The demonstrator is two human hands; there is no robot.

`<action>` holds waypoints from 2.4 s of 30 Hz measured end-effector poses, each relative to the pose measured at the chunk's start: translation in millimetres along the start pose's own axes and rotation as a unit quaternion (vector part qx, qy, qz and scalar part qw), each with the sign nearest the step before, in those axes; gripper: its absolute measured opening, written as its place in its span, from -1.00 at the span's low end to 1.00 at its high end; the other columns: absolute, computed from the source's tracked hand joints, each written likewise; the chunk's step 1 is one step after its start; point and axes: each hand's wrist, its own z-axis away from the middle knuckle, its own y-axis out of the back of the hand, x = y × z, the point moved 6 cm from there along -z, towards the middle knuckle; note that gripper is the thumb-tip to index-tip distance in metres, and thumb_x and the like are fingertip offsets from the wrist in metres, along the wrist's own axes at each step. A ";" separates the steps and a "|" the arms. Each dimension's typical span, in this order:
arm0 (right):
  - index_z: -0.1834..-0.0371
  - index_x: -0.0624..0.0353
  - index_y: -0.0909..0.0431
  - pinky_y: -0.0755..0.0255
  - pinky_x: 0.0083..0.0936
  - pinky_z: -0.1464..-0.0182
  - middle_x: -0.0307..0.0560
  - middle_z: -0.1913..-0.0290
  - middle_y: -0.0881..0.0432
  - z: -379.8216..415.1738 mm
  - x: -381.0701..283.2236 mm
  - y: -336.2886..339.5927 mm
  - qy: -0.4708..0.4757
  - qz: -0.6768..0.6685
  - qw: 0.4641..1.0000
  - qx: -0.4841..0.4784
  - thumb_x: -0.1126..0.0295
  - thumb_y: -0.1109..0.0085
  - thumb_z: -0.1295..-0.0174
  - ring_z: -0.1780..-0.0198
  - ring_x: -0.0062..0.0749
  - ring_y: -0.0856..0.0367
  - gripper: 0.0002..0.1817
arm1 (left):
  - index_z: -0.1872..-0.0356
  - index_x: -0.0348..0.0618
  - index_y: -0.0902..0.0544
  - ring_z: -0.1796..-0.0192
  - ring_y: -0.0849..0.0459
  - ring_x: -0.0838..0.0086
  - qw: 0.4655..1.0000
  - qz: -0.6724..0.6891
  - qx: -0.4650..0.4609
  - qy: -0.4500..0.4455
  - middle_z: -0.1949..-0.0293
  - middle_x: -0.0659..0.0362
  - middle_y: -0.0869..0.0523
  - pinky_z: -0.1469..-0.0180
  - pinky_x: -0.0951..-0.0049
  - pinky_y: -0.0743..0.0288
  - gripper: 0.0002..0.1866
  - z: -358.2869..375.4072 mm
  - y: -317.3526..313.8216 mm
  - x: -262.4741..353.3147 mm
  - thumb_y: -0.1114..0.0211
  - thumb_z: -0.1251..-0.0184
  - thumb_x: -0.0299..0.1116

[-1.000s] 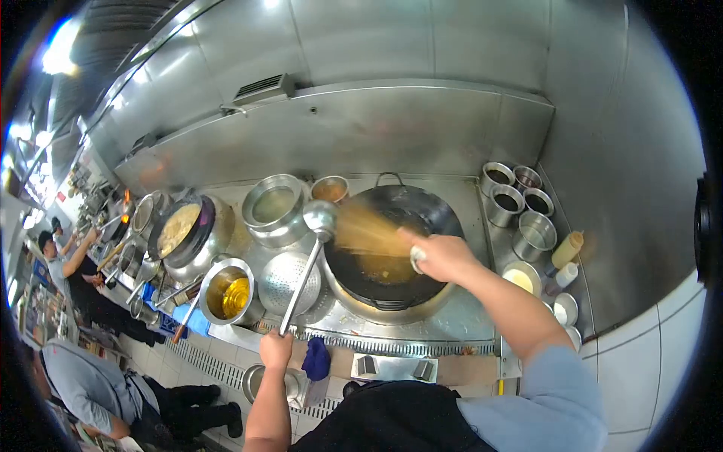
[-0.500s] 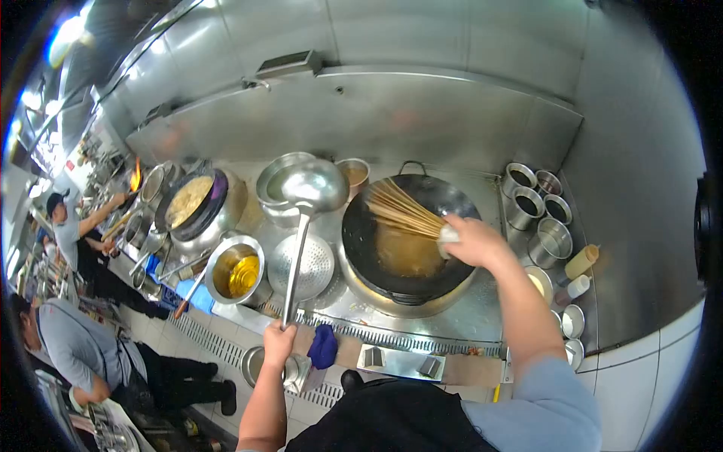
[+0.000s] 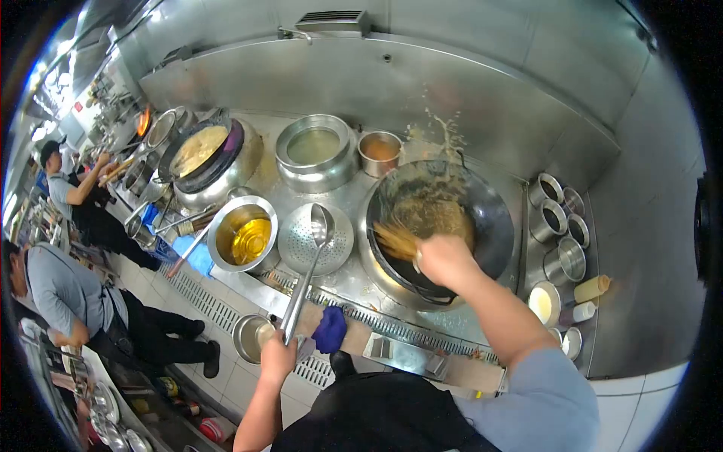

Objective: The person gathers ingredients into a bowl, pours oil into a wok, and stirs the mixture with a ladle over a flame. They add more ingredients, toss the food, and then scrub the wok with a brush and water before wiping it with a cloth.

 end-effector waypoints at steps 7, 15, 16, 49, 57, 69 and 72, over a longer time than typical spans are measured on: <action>0.40 0.13 -0.66 -0.52 -0.16 0.19 0.11 0.36 -0.67 -65.2 40.9 3.3 -0.109 -0.134 0.969 0.179 0.20 0.04 -0.22 0.28 -0.01 -0.65 -0.69 | 0.22 -0.36 -0.55 0.20 -0.64 -0.12 0.999 -0.046 -0.008 -0.006 0.31 -0.28 -0.64 0.12 0.00 -0.49 -0.71 -6.6 -6.5 1.1 -0.16 -0.19 -0.29; 0.28 0.24 -0.66 -0.53 -0.21 0.11 0.13 0.26 -0.68 -44.1 54.2 -25.5 -0.114 0.034 0.991 -0.065 0.26 -0.07 -0.14 0.17 -0.02 -0.67 -0.72 | -0.02 -0.38 -0.47 0.23 -0.65 -0.08 0.996 -0.081 -0.010 -0.044 0.25 -0.23 -0.64 0.16 0.03 -0.53 -0.62 -16.9 -35.3 -13.4 -0.11 -0.21 -0.38; 0.30 0.24 -0.67 -0.54 -0.23 0.11 0.12 0.25 -0.69 -63.3 74.1 -29.9 -0.177 -0.010 0.984 -0.008 0.31 -0.08 -0.13 0.17 -0.04 -0.68 -0.75 | -0.03 -0.37 -0.47 0.22 -0.65 -0.07 0.994 -0.087 0.008 -0.065 0.21 -0.23 -0.63 0.16 0.04 -0.53 -0.62 -17.9 -37.3 -12.7 -0.10 -0.21 -0.39; 0.38 0.16 -0.69 -0.58 -0.27 0.24 0.04 0.32 -0.70 -76.9 88.5 -49.6 -0.219 0.132 0.967 -0.008 0.39 -0.05 -0.13 0.25 -0.15 -0.72 -0.81 | -0.25 -0.10 -0.35 0.11 -0.62 -0.05 0.988 -0.016 -0.122 -0.088 0.09 -0.18 -0.59 0.09 0.08 -0.51 -0.33 17.5 -15.4 -55.2 -0.33 -0.08 -0.17; 0.08 0.25 -0.60 -0.55 -0.21 0.24 0.10 0.32 -0.69 -84.6 75.2 -58.7 -0.227 0.069 0.971 0.030 0.37 0.05 -0.23 0.26 -0.09 -0.69 -0.69 | 0.12 -0.24 -0.56 0.14 -0.64 0.00 0.975 -0.046 -0.215 -0.030 0.23 -0.11 -0.66 0.09 0.14 -0.49 -0.53 21.0 -14.6 -74.2 -0.34 -0.08 -0.08; 0.07 0.28 -0.56 -0.54 -0.16 0.23 0.17 0.37 -0.67 -78.6 26.7 -25.8 -0.197 -0.058 0.976 0.078 0.30 0.06 -0.21 0.28 0.01 -0.68 -0.65 | 0.00 -0.21 -0.56 -0.02 -0.62 0.11 0.936 -0.175 -0.306 -0.028 0.03 -0.06 -0.64 -0.05 0.19 -0.48 -0.41 28.4 -28.7 -89.1 -0.32 -0.04 0.03; 0.25 0.26 -0.65 -0.54 -0.15 0.20 0.16 0.33 -0.68 -23.0 -19.6 -6.8 -0.067 -0.028 0.996 0.051 0.37 0.03 -0.20 0.26 -0.03 -0.69 -0.73 | 0.00 -0.22 -0.58 -0.03 -0.62 0.13 0.940 -0.185 -0.286 -0.019 0.00 -0.07 -0.64 -0.08 0.22 -0.47 -0.40 26.4 -22.1 -90.7 -0.32 -0.03 0.04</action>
